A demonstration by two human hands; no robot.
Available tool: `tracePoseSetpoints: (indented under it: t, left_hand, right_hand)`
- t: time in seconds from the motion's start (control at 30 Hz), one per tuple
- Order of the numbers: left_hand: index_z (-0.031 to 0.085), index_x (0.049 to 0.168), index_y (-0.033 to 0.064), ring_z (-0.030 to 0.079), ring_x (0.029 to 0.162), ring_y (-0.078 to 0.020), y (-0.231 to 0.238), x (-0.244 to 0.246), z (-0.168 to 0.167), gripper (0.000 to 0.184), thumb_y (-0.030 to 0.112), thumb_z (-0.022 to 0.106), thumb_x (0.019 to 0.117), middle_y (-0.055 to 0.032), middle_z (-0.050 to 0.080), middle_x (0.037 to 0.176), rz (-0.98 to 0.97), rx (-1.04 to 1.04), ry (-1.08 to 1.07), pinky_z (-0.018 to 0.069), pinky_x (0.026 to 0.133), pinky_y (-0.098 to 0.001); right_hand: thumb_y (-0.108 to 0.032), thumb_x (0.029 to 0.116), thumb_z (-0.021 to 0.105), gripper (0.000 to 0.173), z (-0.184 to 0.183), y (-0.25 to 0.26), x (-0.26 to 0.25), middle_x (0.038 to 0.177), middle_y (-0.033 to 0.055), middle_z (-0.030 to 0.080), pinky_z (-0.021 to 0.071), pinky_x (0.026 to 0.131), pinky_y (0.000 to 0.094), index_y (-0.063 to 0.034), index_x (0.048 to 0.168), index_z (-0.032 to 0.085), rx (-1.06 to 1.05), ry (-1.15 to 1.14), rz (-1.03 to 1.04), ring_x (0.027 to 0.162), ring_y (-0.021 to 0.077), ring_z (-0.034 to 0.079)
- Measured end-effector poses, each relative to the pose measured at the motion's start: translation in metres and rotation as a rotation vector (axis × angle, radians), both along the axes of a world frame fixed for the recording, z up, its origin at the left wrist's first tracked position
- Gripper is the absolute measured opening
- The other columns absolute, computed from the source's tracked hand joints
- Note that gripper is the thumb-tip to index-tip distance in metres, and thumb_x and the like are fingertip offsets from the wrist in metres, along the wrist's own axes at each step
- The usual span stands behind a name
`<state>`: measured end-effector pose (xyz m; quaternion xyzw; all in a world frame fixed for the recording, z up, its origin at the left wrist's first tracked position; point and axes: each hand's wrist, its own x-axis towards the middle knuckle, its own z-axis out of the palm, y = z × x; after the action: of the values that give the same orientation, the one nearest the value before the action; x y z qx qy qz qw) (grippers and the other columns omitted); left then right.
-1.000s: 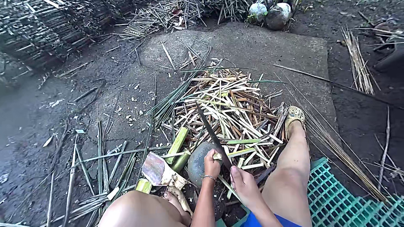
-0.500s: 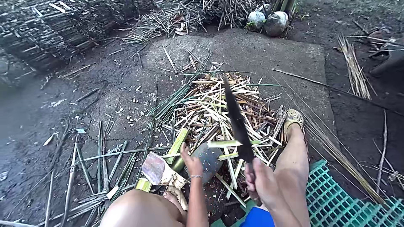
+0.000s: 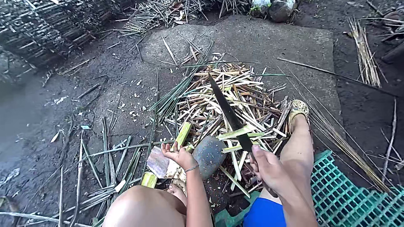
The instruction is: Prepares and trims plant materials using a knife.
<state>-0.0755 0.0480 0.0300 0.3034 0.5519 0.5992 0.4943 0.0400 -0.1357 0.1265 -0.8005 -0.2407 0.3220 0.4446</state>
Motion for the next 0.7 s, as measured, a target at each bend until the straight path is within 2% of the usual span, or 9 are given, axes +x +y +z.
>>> tracePoseSetpoints:
  t: [0.1, 0.2, 0.27, 0.33, 0.43, 0.53, 0.6, 0.63, 0.7]
  left_hand:
    - [0.014, 0.159, 0.0034, 0.052, 0.122, -0.0260, 0.000, 0.002, 0.003, 0.085, -0.020, 0.047, 0.0844, -0.0246, 0.024, 0.159, -0.065, 0.029, -0.029, 0.0507, 0.090, -0.0351]
    - [0.011, 0.157, 0.0010, 0.052, 0.126, -0.0201, -0.005, -0.002, -0.006, 0.095, 0.007, 0.061, 0.0763, -0.0198, 0.036, 0.152, -0.517, 0.175, -0.165, 0.0493, 0.099, -0.0366]
    - [0.010, 0.158, -0.0017, 0.041, 0.143, -0.0206, -0.007, 0.002, -0.007, 0.118, 0.028, 0.079, 0.0685, -0.0190, 0.031, 0.161, -0.838, 0.272, -0.231, 0.0411, 0.114, -0.0389]
    - [0.011, 0.158, -0.0047, 0.034, 0.149, -0.0188, -0.015, 0.006, 0.004, 0.123, 0.036, 0.085, 0.0679, -0.0178, 0.028, 0.164, -0.992, 0.398, -0.234, 0.0338, 0.120, -0.0381]
    - [0.017, 0.158, -0.0001, 0.040, 0.146, -0.0164, -0.025, 0.007, 0.017, 0.115, 0.034, 0.086, 0.0718, -0.0099, 0.038, 0.161, -1.053, 0.513, -0.227, 0.0330, 0.122, -0.0394]
    - [0.013, 0.158, -0.0054, 0.038, 0.148, -0.0215, -0.021, 0.008, 0.011, 0.118, 0.029, 0.084, 0.0709, -0.0198, 0.033, 0.162, -1.148, 0.460, -0.100, 0.0326, 0.122, -0.0375]
    - [0.009, 0.159, -0.0088, 0.038, 0.148, -0.0266, -0.020, 0.015, 0.005, 0.117, 0.020, 0.081, 0.0709, -0.0270, 0.034, 0.159, -1.250, 0.385, 0.035, 0.0326, 0.121, -0.0369]
    - [0.011, 0.159, -0.0081, 0.044, 0.144, -0.0263, -0.020, 0.020, 0.004, 0.112, 0.014, 0.079, 0.0728, -0.0261, 0.041, 0.155, -1.291, 0.351, 0.100, 0.0370, 0.118, -0.0372]
    - [0.030, 0.154, -0.0074, 0.066, 0.112, -0.0170, -0.030, 0.025, 0.005, 0.089, 0.007, 0.076, 0.0788, -0.0165, 0.068, 0.126, -1.295, 0.325, 0.155, 0.0529, 0.096, -0.0328]
  right_hand:
    - [-0.051, 0.1104, 0.027, 0.064, -0.048, 0.017, -0.001, 0.065, 0.0041, 0.048, 0.0460, 0.054, 0.0394, -0.0009, 0.092, 0.062, -0.222, 0.097, 0.065, 0.052, 0.0166, 0.048]
    - [-0.054, 0.1102, 0.024, 0.068, -0.124, 0.035, -0.007, 0.063, 0.0048, 0.048, 0.0449, 0.052, 0.0372, -0.0006, 0.090, 0.060, -0.332, 0.243, 0.019, 0.050, 0.0170, 0.047]
    - [-0.052, 0.1108, 0.027, 0.064, -0.123, 0.036, -0.009, 0.061, 0.0027, 0.047, 0.0443, 0.049, 0.0336, -0.0023, 0.088, 0.059, -0.277, 0.271, -0.035, 0.048, 0.0146, 0.046]
    - [-0.047, 0.1113, 0.031, 0.060, -0.105, 0.024, -0.014, 0.062, 0.0026, 0.048, 0.0449, 0.051, 0.0349, -0.0016, 0.087, 0.062, -0.157, 0.195, -0.039, 0.049, 0.0142, 0.047]
    - [-0.043, 0.1085, 0.032, 0.054, -0.097, 0.007, -0.033, 0.058, -0.0043, 0.045, 0.0435, 0.050, 0.0302, -0.0074, 0.080, 0.060, 0.004, -0.004, -0.050, 0.049, 0.0073, 0.045]
    - [-0.044, 0.1116, 0.029, 0.065, -0.135, 0.009, -0.040, 0.070, 0.0131, 0.058, 0.0498, 0.066, 0.0492, 0.0048, 0.089, 0.066, -0.217, 0.063, 0.049, 0.065, 0.0253, 0.058]
    - [-0.048, 0.1116, 0.027, 0.068, -0.161, 0.014, -0.037, 0.076, 0.0147, 0.060, 0.0494, 0.070, 0.0499, 0.0038, 0.091, 0.066, -0.356, 0.127, 0.103, 0.070, 0.0274, 0.060]
    - [-0.050, 0.1111, 0.028, 0.068, -0.161, 0.017, -0.035, 0.075, 0.0135, 0.059, 0.0483, 0.070, 0.0494, 0.0020, 0.089, 0.065, -0.375, 0.127, 0.114, 0.071, 0.0269, 0.059]
    - [-0.051, 0.1103, 0.032, 0.065, -0.147, 0.016, -0.036, 0.078, 0.0151, 0.062, 0.0490, 0.075, 0.0530, 0.0012, 0.090, 0.066, -0.388, 0.109, 0.130, 0.077, 0.0297, 0.062]
